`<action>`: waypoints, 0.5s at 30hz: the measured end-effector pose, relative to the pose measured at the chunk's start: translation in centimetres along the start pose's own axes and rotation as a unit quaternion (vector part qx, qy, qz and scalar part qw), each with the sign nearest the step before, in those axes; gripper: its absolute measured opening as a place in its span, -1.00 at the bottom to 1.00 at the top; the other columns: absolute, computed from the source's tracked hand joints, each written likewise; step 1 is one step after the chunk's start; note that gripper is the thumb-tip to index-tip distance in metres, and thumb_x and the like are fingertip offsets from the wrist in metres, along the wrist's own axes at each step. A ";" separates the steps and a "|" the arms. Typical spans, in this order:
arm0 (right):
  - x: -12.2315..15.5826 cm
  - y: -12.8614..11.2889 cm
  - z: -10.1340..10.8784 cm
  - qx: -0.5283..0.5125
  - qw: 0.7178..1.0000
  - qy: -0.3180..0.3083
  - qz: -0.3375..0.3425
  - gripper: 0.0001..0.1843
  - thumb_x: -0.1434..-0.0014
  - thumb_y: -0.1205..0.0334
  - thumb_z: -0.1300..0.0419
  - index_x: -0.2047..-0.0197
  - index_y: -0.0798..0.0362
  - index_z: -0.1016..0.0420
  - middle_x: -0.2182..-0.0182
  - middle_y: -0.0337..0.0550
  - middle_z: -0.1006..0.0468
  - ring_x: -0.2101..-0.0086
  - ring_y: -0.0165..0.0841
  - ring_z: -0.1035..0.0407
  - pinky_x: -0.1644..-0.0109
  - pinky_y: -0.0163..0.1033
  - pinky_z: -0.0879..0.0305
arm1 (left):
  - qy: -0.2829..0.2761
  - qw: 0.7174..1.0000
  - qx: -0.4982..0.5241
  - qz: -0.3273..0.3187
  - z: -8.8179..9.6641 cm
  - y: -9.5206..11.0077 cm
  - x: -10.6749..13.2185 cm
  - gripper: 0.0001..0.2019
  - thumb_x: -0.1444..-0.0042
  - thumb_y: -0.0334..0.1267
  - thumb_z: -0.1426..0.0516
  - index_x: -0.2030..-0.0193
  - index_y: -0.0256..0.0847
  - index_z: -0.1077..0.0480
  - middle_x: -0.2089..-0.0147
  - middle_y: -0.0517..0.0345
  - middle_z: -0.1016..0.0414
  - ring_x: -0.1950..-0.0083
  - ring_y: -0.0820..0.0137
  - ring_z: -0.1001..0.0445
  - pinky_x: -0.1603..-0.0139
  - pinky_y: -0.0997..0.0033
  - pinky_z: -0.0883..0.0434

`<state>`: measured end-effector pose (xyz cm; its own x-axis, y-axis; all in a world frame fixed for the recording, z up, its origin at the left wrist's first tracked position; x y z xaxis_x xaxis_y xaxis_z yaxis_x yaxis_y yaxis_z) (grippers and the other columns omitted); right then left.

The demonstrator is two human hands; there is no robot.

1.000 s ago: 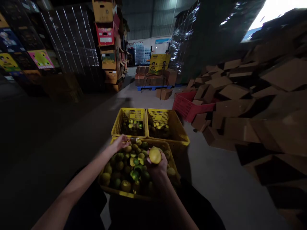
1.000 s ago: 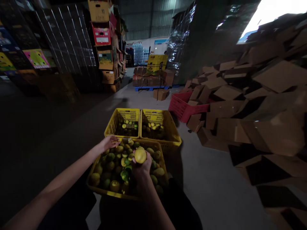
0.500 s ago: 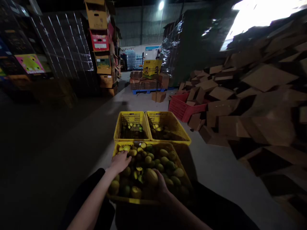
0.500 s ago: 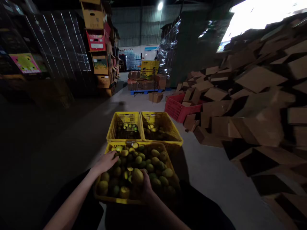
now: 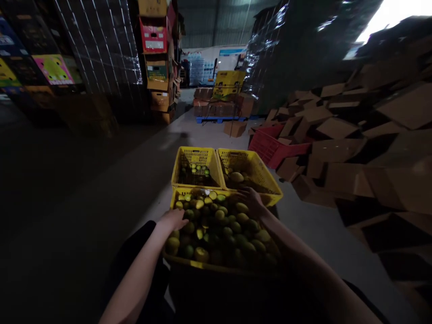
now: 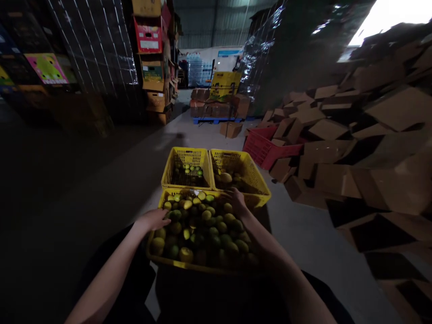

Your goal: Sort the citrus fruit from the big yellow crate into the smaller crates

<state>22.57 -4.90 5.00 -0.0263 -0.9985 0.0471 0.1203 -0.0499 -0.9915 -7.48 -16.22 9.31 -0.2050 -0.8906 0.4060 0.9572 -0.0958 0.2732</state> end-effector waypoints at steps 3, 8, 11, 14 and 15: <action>1.8 3.2 -0.4 0.103 0.995 -0.014 -0.015 -0.78 -0.22 0.12 -0.20 0.30 0.12 -0.49 0.41 -0.18 -0.53 0.43 -0.35 -0.44 0.35 -0.22 -0.41 | -0.007 1.000 0.004 -0.006 0.2 0.1 0.2 -0.60 -0.23 -0.17 -0.01 -0.10 -0.39 -0.38 -0.12 -0.41 -0.43 -0.14 -0.12 -0.43 -0.06 0.05 -0.35; 5.1 8.2 -3.1 0.287 0.957 -0.029 -0.019 -0.88 0.09 0.28 -0.29 0.49 -0.01 -0.40 0.54 -0.20 -0.50 0.42 -0.22 -0.44 0.31 -0.18 -0.32 | -0.015 1.000 0.005 -0.011 0.6 0.2 0.2 -0.61 -0.24 -0.12 0.01 -0.10 -0.28 -0.35 -0.16 -0.31 -0.41 -0.14 -0.03 -0.43 -0.06 0.13 -0.33; 5.0 9.4 -4.7 0.374 0.927 -0.031 -0.015 -0.75 0.12 0.25 -0.30 0.31 0.02 -0.41 0.40 -0.15 -0.55 0.28 -0.18 -0.45 0.22 -0.20 -0.29 | -0.009 1.000 0.017 0.001 0.5 -0.1 -0.1 -0.64 -0.22 -0.10 -0.01 -0.05 -0.23 -0.38 -0.12 -0.26 -0.45 -0.12 0.02 -0.45 -0.05 0.17 -0.34; 4.2 9.7 -5.8 0.437 0.899 -0.032 -0.012 -0.65 0.06 0.21 -0.29 0.16 0.07 -0.40 0.31 -0.04 -0.57 0.25 -0.17 -0.45 0.23 -0.24 -0.26 | 0.005 0.999 0.034 0.011 0.3 -0.4 -0.2 -0.65 -0.19 -0.11 -0.06 -0.03 -0.23 -0.40 -0.08 -0.24 -0.48 -0.09 0.03 -0.47 -0.03 0.19 -0.36; 4.0 9.6 -6.0 0.452 0.891 -0.033 -0.009 -0.65 0.04 0.20 -0.28 0.14 0.08 -0.40 0.29 -0.01 -0.57 0.25 -0.17 -0.46 0.25 -0.25 -0.24 | 0.017 0.999 0.045 0.008 0.3 -0.5 -0.2 -0.66 -0.18 -0.12 -0.08 -0.02 -0.24 -0.41 -0.06 -0.24 -0.49 -0.08 0.03 -0.47 -0.02 0.19 -0.36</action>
<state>17.63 -9.29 -5.08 0.0180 -0.9949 0.0991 0.8722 -0.0329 -0.4880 -7.94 -15.85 9.39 -0.1823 -0.9061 0.3817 0.9374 -0.0429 0.3457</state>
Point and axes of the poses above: each hand's wrist, its own x-axis away from the middle knuckle, its own z-axis out of the back of the hand, y = z × x, the point moved 1 cm from there along -x, towards the middle knuckle
